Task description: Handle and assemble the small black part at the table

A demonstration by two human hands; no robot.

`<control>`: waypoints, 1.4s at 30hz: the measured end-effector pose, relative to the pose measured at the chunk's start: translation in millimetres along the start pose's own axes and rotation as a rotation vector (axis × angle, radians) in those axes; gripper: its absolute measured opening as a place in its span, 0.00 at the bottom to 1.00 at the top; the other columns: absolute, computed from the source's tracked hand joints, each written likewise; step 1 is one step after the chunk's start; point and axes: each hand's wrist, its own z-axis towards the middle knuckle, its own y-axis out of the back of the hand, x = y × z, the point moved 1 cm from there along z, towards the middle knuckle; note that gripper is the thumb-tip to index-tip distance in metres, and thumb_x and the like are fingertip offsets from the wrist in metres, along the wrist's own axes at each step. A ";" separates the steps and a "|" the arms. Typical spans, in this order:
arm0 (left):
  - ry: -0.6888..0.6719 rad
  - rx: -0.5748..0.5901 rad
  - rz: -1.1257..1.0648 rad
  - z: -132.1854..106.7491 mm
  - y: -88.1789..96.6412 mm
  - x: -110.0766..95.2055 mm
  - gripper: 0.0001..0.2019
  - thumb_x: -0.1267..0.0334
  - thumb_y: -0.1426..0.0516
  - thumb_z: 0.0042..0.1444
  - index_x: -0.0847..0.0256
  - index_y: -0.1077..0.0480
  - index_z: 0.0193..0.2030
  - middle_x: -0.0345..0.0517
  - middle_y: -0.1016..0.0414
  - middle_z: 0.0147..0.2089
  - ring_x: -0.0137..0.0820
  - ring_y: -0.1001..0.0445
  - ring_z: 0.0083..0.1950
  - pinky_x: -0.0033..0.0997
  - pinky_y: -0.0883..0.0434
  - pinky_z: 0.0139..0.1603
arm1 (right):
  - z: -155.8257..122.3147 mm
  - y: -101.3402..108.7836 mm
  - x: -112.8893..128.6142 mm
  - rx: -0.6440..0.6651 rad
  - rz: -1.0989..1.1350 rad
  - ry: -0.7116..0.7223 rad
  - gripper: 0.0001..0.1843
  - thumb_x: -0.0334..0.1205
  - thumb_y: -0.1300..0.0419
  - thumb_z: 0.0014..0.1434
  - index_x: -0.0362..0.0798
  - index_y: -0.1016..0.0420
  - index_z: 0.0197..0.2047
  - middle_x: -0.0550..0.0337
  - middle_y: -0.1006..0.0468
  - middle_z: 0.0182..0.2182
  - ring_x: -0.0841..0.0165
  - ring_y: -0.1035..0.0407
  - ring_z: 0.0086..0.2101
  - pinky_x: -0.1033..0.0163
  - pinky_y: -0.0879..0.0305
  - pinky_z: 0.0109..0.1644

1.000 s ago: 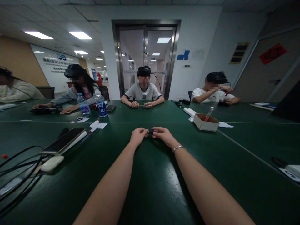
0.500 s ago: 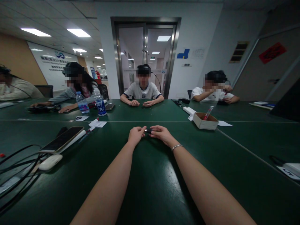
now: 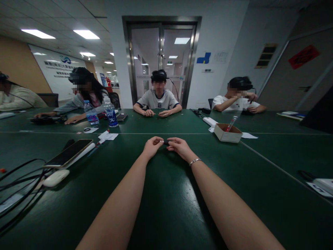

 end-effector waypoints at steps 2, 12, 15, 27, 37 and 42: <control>0.011 0.017 -0.047 -0.3 -1.6 -0.8 0.15 0.58 0.41 0.53 0.62 0.30 0.46 0.47 0.24 0.40 0.31 0.26 0.39 0.28 0.31 0.42 | 0.5 0.5 -0.5 -0.015 0.008 0.003 0.08 0.26 0.36 0.54 0.41 0.25 0.39 0.54 0.23 0.29 0.70 0.26 0.25 0.70 0.26 0.30; 0.026 0.021 0.082 -1.5 -2.4 5.3 0.12 0.57 0.48 0.58 0.59 0.29 0.44 0.44 0.26 0.36 0.29 0.29 0.35 0.28 0.32 0.37 | 0.5 -0.5 -1.3 0.014 -0.008 -0.019 0.08 0.24 0.37 0.55 0.39 0.25 0.39 0.54 0.23 0.27 0.70 0.26 0.25 0.71 0.27 0.28; 0.035 0.007 0.137 -2.4 -1.9 3.0 0.13 0.58 0.48 0.57 0.59 0.30 0.47 0.43 0.28 0.34 0.29 0.31 0.33 0.27 0.33 0.36 | 0.4 -1.1 -1.3 0.021 -0.012 -0.029 0.08 0.23 0.39 0.55 0.39 0.25 0.39 0.54 0.23 0.27 0.70 0.26 0.25 0.72 0.27 0.28; 0.052 0.014 0.053 2.6 -3.0 9.6 0.13 0.60 0.49 0.57 0.60 0.31 0.46 0.43 0.31 0.33 0.29 0.33 0.33 0.28 0.35 0.36 | 1.2 1.6 -2.0 0.048 0.018 -0.027 0.09 0.23 0.36 0.54 0.38 0.25 0.40 0.51 0.22 0.28 0.70 0.26 0.25 0.71 0.26 0.29; 0.023 0.005 0.041 0.6 -2.9 4.4 0.15 0.65 0.44 0.53 0.61 0.32 0.48 0.44 0.30 0.37 0.28 0.32 0.35 0.28 0.34 0.40 | 1.5 2.1 -1.8 0.062 0.010 -0.036 0.09 0.22 0.38 0.55 0.38 0.25 0.40 0.53 0.23 0.27 0.71 0.26 0.25 0.72 0.27 0.29; 0.067 0.024 0.013 -0.1 -2.9 4.7 0.12 0.60 0.48 0.58 0.62 0.31 0.46 0.43 0.30 0.33 0.29 0.31 0.33 0.28 0.34 0.36 | 1.3 1.4 -1.4 0.056 0.003 -0.034 0.09 0.22 0.38 0.55 0.38 0.25 0.40 0.53 0.23 0.26 0.71 0.27 0.25 0.72 0.27 0.28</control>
